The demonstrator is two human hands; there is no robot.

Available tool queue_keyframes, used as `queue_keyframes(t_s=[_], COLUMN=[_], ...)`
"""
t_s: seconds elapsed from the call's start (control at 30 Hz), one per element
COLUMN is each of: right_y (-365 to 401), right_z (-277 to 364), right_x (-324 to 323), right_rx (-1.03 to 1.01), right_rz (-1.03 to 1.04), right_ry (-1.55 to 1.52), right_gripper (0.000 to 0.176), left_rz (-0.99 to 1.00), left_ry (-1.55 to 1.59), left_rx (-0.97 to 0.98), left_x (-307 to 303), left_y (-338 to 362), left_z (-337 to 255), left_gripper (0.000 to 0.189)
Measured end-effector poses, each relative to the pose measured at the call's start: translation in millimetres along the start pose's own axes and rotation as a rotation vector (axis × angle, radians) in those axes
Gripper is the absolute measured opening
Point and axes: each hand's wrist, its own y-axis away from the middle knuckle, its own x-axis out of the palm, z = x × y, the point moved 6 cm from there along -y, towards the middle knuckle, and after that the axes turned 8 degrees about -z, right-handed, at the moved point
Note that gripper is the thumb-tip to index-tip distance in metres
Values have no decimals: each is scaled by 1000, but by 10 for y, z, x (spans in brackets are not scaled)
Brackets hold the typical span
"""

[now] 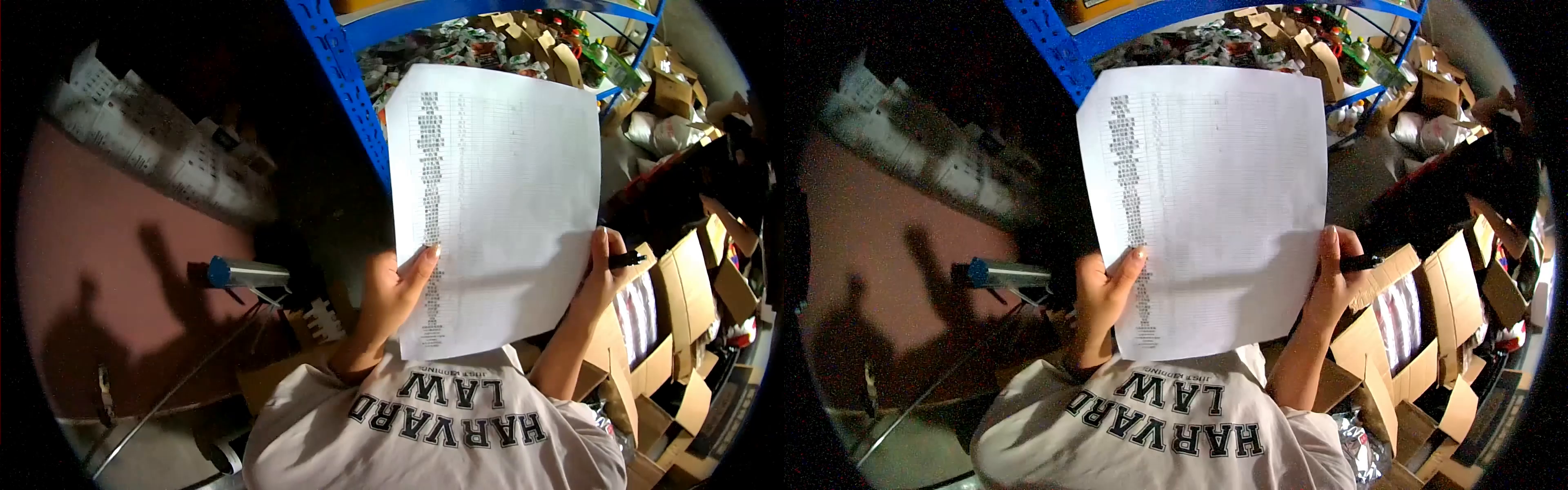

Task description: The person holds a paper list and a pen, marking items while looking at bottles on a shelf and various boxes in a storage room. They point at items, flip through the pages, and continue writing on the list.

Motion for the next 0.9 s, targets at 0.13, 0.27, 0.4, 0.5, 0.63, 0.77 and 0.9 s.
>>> queue_keyframes(t_s=[0.13, 0.27, 0.4, 0.5, 0.63, 0.77, 0.9], right_y=[1, -43, -27, -66, 1, 29, 59], right_z=[-11, -195, -185, -158, -177, -139, -109], right_x=[-46, -76, -20, 5, -18, 19, 70], right_rx=[151, 193, 220, 150, 191, 101, 98], right_rz=[-62, 100, 34, 92, -23, 82, 136], right_ry=[-90, -25, 72, 37, 63, 145, 236], right_gripper=[17, 19, 19, 20, 26, 29, 31], left_rz=[-36, -80, -76, -112, -86, -104, -82], left_ry=[44, 80, -3, 46, 26, -1, -1], left_rx=[-6, 26, 28, 34, -24, 14, -3], left_x=[-13, -36, -73, -58, -62, -19, -7], left_y=[-24, -44, -33, -29, -10, -47, -35], left_z=[-36, -38, 5, -23, -1, 4, 67], left_gripper=[41, 38, 35, 35, 35, 35, 34])
